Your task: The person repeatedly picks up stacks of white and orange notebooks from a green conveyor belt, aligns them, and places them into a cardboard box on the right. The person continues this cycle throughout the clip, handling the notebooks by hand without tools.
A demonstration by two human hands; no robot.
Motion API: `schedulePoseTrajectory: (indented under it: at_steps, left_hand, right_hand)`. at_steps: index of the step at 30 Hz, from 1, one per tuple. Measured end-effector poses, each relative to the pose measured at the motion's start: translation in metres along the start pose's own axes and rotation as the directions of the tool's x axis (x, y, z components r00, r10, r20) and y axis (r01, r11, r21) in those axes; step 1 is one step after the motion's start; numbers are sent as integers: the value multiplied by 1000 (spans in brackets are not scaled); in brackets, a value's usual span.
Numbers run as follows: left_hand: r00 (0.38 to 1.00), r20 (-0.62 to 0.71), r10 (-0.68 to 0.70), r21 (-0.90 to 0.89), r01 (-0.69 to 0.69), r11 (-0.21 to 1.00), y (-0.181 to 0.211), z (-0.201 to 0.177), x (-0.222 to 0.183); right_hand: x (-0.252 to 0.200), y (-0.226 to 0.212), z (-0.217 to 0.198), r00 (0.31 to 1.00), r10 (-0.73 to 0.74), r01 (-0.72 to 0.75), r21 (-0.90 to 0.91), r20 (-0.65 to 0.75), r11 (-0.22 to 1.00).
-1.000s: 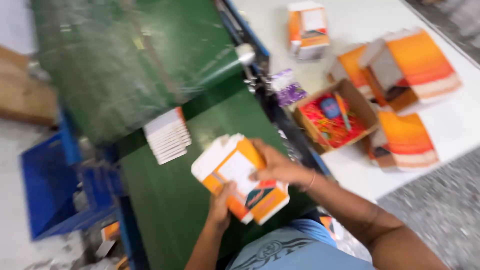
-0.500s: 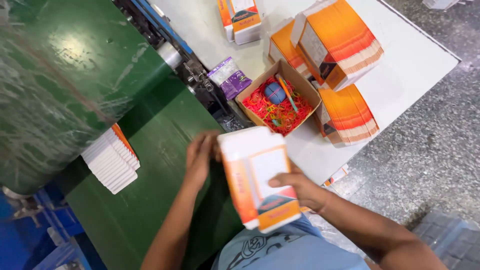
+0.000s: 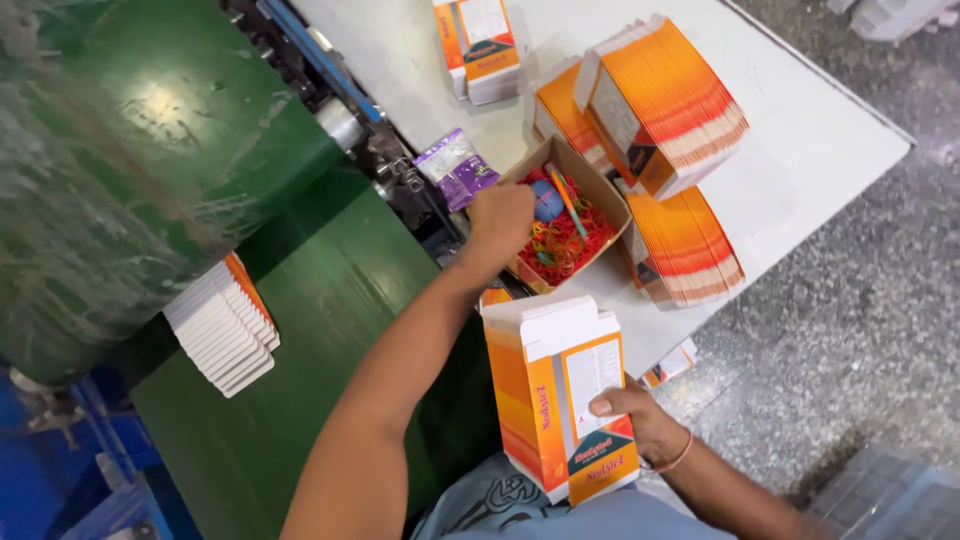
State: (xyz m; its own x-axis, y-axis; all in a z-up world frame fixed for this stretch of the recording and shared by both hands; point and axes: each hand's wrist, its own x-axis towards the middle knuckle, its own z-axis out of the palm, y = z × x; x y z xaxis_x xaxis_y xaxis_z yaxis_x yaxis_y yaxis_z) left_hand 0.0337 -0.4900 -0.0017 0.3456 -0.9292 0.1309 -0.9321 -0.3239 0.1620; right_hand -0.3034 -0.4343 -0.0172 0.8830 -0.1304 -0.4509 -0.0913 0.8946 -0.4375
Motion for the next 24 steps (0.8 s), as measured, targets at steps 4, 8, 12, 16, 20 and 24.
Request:
schedulePoseTrajectory:
  at_steps: [4, 8, 12, 16, 20, 24]
  left_hand:
    - [1000, -18, 22, -30, -22, 999, 1, -51, -17]
    - [995, -97, -21, -302, -9, 953, -2, -94, -35]
    - [983, -139, -119, -580, 17, 815, -4, -118, -70]
    - [946, 222, -237, -768, 319, 556, -5, -105, -142]
    - [966, 204, -158, -885, 251, 393, 3, -107, -214]
    - [889, 262, -376, -823, 410, 394, 6, -130, -267]
  right_hand:
    - [8, -12, 3, 1000, 2, -2, -10, 21, 1000]
    - [11, -32, 21, 997, -77, 78, -47, 31, 996]
    - [12, -39, 21, 990, -121, 121, -2, 71, 993]
    - [26, -27, 17, 976, -190, 187, 39, 111, 982]
    - [50, -17, 45, 982, -104, 100, 33, 159, 994]
    - [75, 3, 59, 975, 128, -138, 44, 181, 989]
